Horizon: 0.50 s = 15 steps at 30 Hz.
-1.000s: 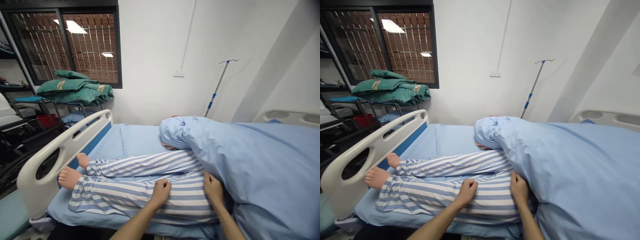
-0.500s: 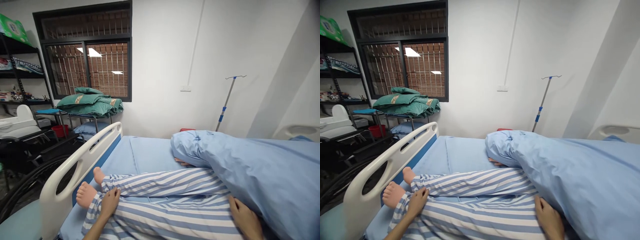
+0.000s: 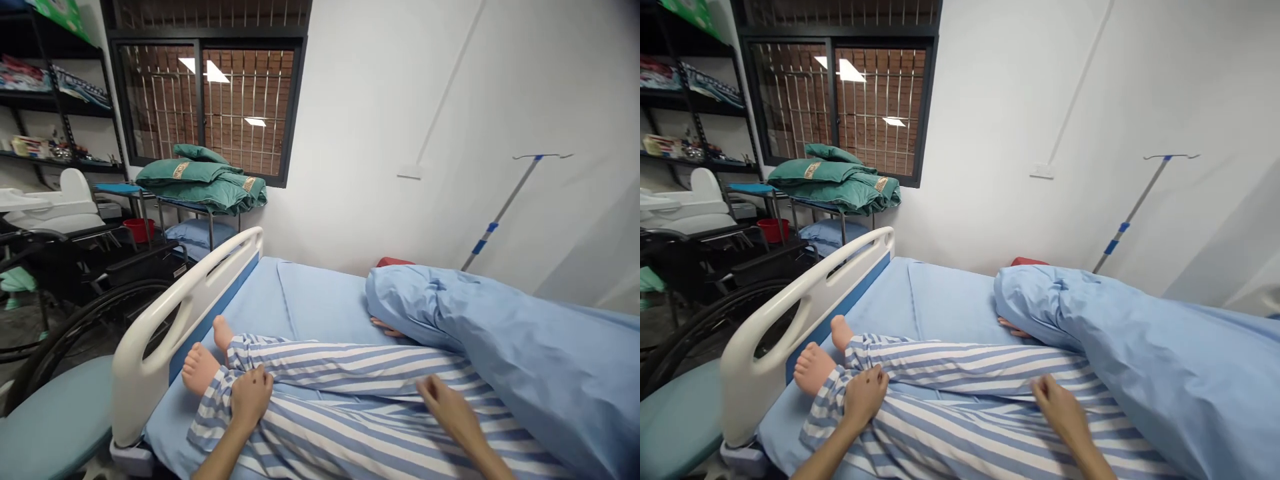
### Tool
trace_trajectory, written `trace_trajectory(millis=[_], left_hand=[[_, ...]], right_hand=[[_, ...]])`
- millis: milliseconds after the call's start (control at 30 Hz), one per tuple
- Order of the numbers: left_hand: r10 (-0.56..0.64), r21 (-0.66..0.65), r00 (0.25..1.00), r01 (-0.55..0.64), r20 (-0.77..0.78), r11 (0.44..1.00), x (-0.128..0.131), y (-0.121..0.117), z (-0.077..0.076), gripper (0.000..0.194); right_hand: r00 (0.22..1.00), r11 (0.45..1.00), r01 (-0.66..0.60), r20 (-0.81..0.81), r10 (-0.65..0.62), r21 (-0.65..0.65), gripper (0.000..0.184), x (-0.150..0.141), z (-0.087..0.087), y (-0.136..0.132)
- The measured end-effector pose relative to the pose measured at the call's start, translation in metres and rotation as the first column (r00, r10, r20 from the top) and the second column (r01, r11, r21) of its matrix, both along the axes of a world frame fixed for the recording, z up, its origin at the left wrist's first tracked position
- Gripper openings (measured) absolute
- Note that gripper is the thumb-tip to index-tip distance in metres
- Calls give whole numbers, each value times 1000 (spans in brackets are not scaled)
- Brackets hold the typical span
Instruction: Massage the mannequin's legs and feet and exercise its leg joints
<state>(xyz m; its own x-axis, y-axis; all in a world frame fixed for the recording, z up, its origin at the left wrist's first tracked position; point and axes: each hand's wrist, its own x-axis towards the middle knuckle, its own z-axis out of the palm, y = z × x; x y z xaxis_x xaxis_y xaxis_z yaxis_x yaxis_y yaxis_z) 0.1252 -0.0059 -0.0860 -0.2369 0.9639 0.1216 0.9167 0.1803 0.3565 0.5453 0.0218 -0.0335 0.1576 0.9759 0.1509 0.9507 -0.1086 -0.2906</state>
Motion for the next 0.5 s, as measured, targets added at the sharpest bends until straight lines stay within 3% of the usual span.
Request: trace_trajectory(millis=[100, 167, 233, 300, 400, 500], left_hand=[[-25, 56, 999, 27, -36, 998, -1, 3, -6, 32], [-22, 51, 1000, 23, -22, 998, -1, 4, -7, 32], [-20, 36, 1000, 20, 8, 999, -2, 4, -5, 32], [-20, 29, 998, 18, 62, 999, -4, 3, -1, 30], [-12, 22, 965, 6, 262, 1000, -6, 2, 1, 28], [-32, 37, 870, 15, 491, 999, -7, 6, -3, 30]], right_hand=[[951, 948, -304, -33, 308, 92, 22, -123, 13, 36], [830, 827, -536, -69, 553, 170, 19, -215, 23, 53], [710, 712, -662, -111, 696, 233, 29, -299, 30, 64], [638, 661, -713, -177, 750, 235, 43, -367, 32, 70], [619, 679, -724, -316, 718, 123, 59, -426, 20, 75], [595, 650, -758, -466, 655, -54, 57, -442, -5, 79]])
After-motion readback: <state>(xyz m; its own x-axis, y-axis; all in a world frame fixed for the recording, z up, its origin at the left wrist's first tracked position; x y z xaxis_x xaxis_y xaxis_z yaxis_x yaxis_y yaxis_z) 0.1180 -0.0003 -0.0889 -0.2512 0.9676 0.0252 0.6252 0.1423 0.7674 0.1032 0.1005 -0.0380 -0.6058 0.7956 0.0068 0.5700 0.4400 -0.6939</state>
